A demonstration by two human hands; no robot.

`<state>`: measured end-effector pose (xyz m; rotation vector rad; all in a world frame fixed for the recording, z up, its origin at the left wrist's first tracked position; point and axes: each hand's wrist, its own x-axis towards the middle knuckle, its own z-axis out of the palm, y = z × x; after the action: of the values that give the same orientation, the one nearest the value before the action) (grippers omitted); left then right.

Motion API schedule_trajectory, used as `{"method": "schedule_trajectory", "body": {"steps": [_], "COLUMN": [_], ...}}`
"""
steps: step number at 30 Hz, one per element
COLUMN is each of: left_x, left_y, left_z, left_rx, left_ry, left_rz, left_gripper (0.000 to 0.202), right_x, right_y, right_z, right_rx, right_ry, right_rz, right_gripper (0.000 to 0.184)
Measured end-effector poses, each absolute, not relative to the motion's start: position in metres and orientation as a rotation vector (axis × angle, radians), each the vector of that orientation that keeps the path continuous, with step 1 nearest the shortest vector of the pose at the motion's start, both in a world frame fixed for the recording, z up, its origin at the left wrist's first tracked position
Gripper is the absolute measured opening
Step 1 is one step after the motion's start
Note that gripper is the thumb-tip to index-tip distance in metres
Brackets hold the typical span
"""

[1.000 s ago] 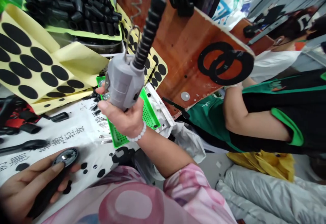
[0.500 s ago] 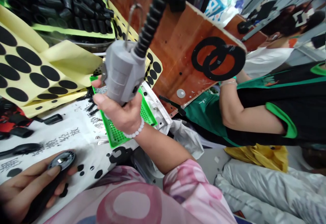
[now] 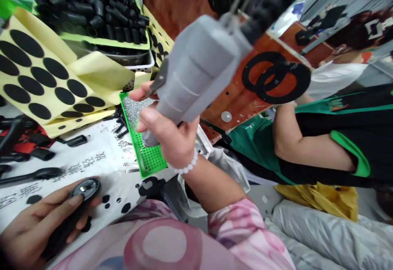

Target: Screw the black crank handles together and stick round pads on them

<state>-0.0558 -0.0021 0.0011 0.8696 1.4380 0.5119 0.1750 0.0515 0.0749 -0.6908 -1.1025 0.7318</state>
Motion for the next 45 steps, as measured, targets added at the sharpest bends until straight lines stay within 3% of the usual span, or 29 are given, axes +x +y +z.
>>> {"method": "schedule_trajectory", "body": {"steps": [12, 17, 23, 39, 45], "left_x": [-0.048, -0.051, -0.048, -0.049, -0.05], "left_y": [0.004, 0.003, 0.002, -0.001, -0.001], "left_z": [0.016, 0.021, 0.025, 0.022, 0.022], "left_rx": [0.595, 0.55, 0.466, 0.626, 0.774], "left_ry": [0.975, 0.922, 0.8, 0.905, 1.008], "left_rz": [0.623, 0.646, 0.672, 0.678, 0.652], "left_gripper": [0.038, 0.02, 0.014, 0.014, 0.034], "right_x": [0.114, 0.104, 0.104, 0.103, 0.104], "right_y": [0.038, 0.031, 0.032, 0.024, 0.022], "right_z": [0.096, 0.088, 0.077, 0.078, 0.074], "right_rx": [-0.61, -0.642, -0.647, -0.668, -0.702], "right_ry": [-1.056, -1.083, -1.063, -1.03, -1.004], "right_rz": [1.112, 1.153, 1.163, 1.283, 1.24], "right_gripper": [0.022, 0.025, 0.036, 0.035, 0.035]}}
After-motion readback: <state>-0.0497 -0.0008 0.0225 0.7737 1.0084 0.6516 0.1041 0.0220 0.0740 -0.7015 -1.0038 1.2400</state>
